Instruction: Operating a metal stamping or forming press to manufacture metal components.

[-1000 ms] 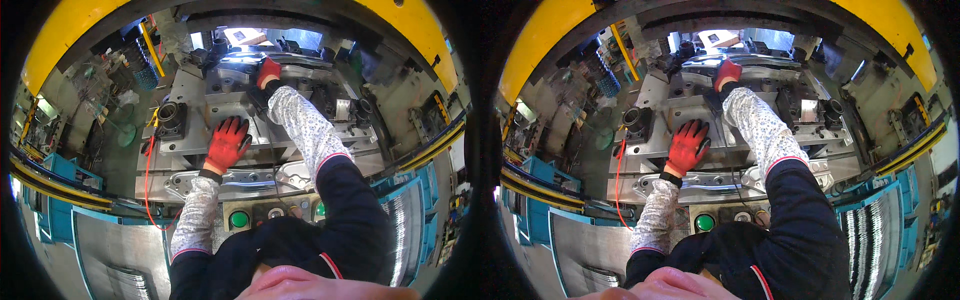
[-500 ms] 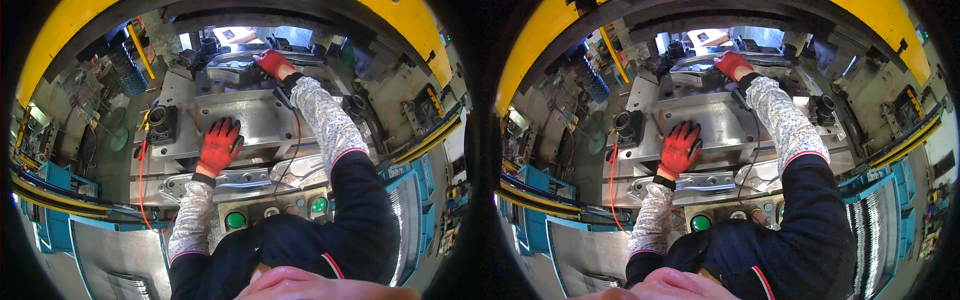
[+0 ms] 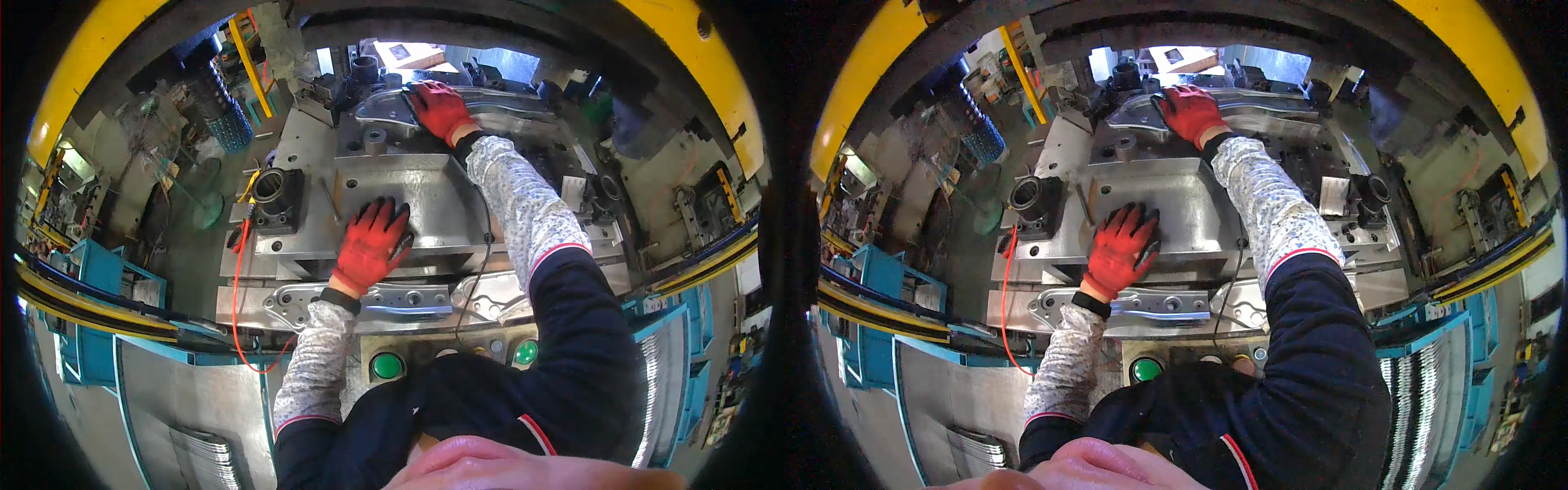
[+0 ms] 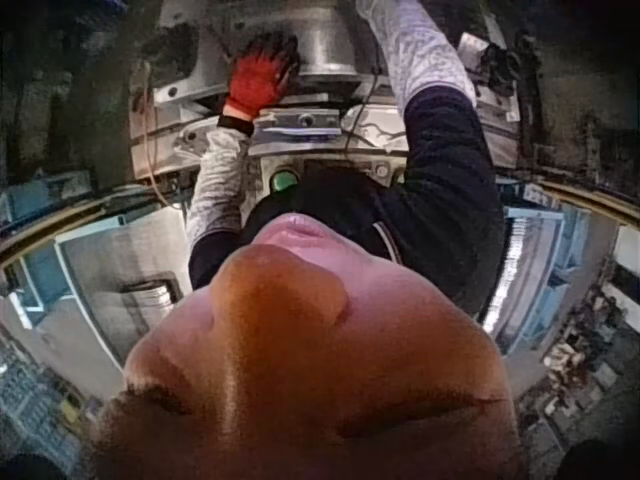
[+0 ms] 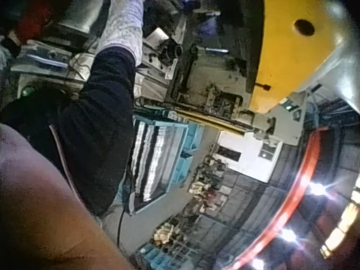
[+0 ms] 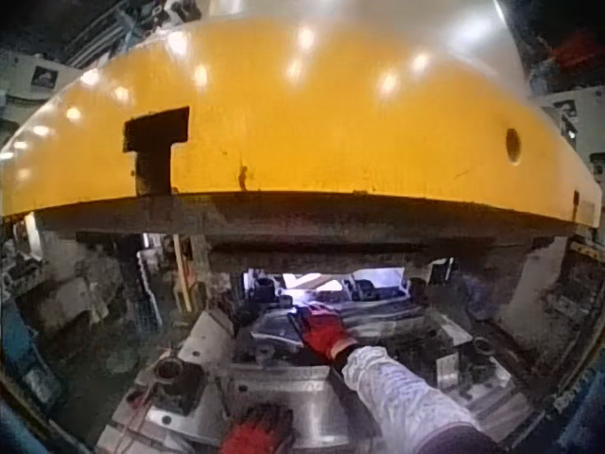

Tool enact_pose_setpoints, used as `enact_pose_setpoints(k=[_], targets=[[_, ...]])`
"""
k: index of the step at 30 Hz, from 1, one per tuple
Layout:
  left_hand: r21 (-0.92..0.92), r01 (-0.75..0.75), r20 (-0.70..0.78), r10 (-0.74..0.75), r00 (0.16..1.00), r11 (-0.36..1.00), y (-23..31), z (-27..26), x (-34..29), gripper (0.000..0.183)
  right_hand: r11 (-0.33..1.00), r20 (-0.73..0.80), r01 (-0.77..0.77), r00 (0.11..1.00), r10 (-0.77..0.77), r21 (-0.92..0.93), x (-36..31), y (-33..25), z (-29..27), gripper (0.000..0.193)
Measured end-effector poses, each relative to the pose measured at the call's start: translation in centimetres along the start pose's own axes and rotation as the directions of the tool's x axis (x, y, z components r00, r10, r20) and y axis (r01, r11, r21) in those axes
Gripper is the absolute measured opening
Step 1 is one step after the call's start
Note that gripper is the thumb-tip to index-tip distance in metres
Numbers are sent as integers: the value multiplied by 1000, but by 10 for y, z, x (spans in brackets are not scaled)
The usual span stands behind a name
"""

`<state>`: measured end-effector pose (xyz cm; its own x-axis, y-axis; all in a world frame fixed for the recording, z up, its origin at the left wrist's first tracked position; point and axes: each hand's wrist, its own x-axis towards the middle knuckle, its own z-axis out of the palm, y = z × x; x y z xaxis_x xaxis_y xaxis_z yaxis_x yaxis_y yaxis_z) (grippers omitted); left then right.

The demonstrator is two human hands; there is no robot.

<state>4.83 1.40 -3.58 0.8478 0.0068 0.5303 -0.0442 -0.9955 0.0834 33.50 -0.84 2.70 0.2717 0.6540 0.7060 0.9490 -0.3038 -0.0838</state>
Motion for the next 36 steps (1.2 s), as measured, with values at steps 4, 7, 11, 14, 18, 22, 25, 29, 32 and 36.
enact_pose_setpoints(k=[4,7,11,14,18,22,25,29,32,36], targets=[[8,-9,1,9,1000,1000,-1,4,1,55,988,166,155,974,-155,11,-2,4,-15,42],[20,2,-5,-2,1000,1000,-2,2,-1,55,891,277,420,889,-366,-171,-17,2,-29,49],[0,6,1,-6,1000,1000,-4,-1,-2,57,889,453,396,852,-263,-229,-12,-8,-39,51],[0,-1,-3,1,1000,1000,-3,4,-1,56,896,331,393,890,-313,-208,-8,9,-36,39],[17,9,6,-9,1000,1000,0,-1,0,55,905,77,353,936,-345,-238,3,32,-27,29],[4,-9,-34,9,999,1000,-2,1,0,55,907,285,272,941,-182,-321,11,26,-17,31],[1,-8,-43,8,999,1000,-2,0,-1,55,930,309,321,916,-257,-178,13,15,-27,36],[0,-13,-42,13,999,1000,-1,-2,-1,54,932,498,301,851,-167,-202,14,14,-30,52],[-20,-12,-68,11,998,1000,-3,1,-2,53,940,665,270,744,-67,-207,29,3,-36,56],[-19,-16,-73,15,997,1000,-3,0,0,53,965,577,159,817,-11,-207,44,-2,-16,55]])
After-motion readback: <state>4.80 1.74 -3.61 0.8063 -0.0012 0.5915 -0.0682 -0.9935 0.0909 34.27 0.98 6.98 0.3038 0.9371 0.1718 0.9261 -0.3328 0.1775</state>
